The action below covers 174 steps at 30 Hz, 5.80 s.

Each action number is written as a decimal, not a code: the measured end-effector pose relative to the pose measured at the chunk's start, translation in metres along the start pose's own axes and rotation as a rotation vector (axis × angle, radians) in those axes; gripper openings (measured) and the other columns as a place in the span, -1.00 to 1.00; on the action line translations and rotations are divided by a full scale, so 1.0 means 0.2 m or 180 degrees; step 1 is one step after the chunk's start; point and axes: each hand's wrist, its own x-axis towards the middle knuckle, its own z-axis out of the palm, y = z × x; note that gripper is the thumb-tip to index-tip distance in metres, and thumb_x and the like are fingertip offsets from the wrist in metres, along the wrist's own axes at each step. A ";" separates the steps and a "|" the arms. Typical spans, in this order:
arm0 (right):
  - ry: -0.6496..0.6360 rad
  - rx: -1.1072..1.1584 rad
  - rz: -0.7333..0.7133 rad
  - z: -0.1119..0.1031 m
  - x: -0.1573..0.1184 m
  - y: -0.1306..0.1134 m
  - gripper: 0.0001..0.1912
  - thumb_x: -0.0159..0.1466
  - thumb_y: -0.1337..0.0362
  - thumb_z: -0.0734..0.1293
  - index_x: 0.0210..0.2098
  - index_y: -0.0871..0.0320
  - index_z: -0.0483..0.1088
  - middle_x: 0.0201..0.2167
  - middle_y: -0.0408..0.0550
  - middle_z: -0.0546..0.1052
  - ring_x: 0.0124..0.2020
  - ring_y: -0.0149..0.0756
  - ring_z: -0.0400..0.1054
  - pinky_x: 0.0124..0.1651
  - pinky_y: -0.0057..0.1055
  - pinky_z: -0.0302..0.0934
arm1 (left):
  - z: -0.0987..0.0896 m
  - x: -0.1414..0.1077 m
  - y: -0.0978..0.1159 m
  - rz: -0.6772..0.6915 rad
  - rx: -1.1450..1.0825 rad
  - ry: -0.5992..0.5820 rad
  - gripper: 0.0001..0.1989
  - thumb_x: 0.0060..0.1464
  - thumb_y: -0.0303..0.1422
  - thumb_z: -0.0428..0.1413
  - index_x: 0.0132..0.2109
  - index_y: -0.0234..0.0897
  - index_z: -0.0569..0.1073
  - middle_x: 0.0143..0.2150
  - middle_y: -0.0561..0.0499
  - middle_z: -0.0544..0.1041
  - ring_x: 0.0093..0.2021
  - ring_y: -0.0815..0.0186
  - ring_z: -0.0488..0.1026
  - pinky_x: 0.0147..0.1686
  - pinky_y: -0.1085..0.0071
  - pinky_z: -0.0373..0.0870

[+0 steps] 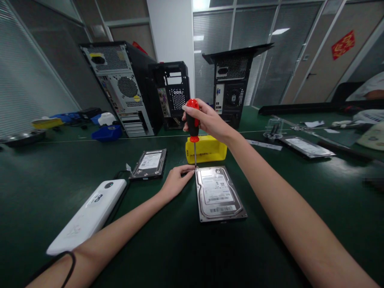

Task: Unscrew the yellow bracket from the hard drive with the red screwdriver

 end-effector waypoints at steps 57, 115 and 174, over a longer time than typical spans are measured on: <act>0.0240 -0.0075 -0.0212 -0.07 0.02 -0.02 -0.76 0.16 0.16 0.36 -0.28 0.13 0.27 -0.40 -0.18 0.40 -0.42 -0.44 0.37 -0.27 -0.38 0.37 | -0.02 -0.03 0.04 0.0202 0.0084 0.0382 -0.72 0.12 -0.44 0.02 -0.03 -0.23 0.48 -0.02 -0.02 0.55 -0.01 0.22 0.46 -0.16 0.37 0.39; 0.0148 -0.0547 -0.0164 0.04 0.03 -0.03 -0.72 0.19 0.12 0.35 -0.25 0.09 0.18 -0.43 -0.22 0.38 -0.49 -0.44 0.37 -0.36 -0.42 0.36 | -0.02 -0.04 0.03 0.0110 -0.0551 0.0349 -0.69 0.19 -0.46 -0.06 0.05 -0.42 0.37 -0.10 -0.16 0.58 -0.05 0.28 0.51 0.00 0.39 0.35; 0.0048 -0.2946 -0.0464 -0.01 -0.04 -0.21 -0.76 0.32 0.14 0.14 -0.20 0.12 0.34 -0.43 -0.11 0.41 -0.46 -0.36 0.25 -0.40 -0.40 0.09 | -0.01 -0.02 0.00 0.0023 -0.0799 0.0212 -0.68 0.22 -0.35 -0.04 0.08 -0.32 0.35 -0.13 -0.10 0.60 0.04 0.21 0.46 0.11 0.27 0.27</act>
